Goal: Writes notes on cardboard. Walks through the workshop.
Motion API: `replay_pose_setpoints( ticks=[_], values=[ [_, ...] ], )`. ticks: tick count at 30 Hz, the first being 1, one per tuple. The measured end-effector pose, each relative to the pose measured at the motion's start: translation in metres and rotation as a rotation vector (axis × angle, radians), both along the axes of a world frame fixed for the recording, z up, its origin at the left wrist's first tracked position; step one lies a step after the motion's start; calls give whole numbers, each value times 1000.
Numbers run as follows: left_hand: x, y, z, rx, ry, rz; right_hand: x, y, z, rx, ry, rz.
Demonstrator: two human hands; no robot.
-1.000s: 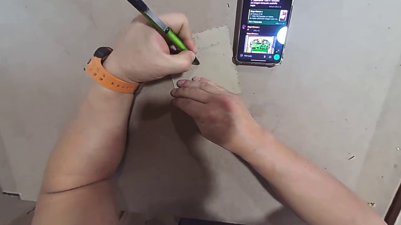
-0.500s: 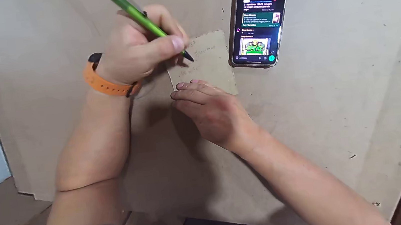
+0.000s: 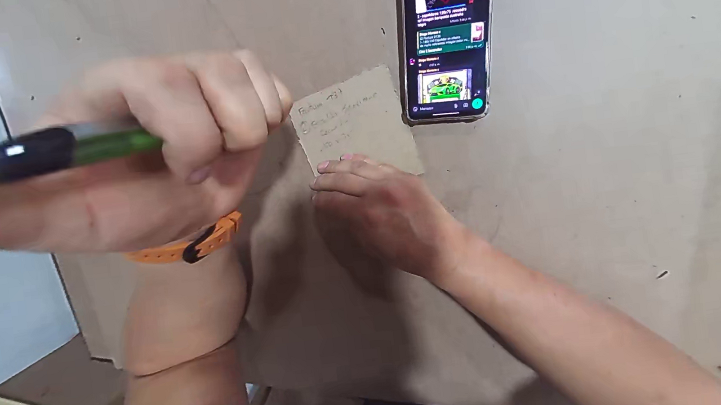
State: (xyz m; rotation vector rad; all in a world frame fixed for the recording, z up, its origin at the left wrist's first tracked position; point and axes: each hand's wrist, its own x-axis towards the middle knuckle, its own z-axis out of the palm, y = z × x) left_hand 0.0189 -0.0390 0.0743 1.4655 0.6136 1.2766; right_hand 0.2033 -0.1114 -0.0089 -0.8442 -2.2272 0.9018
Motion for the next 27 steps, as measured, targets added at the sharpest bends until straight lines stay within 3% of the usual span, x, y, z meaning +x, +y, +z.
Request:
replay_pose_setpoints(
  ticks=[3, 8, 12, 17, 20, 24, 27],
  values=[
    [-2, -10, 6, 76, 107, -93, 0, 0, 0, 5, -4, -2],
    [4, -6, 2, -92, -40, -30, 1, 0, 1, 14, -15, 6],
    [-1, 7, -9, -44, -5, -78, 1, 0, 1, 11, 7, 0],
    [-15, 31, -36, -305, 294, -243, 1, 0, 0, 13, -7, 5],
    [-16, 30, -44, -455, 302, -246, 0, 0, 1, 16, -11, 6],
    [-12, 30, -53, -314, 217, -236, 0, 0, 0, 21, 5, -8],
    [-9, 31, -57, -193, 373, -177, 0, 0, 1, 16, 12, -9]
  ],
)
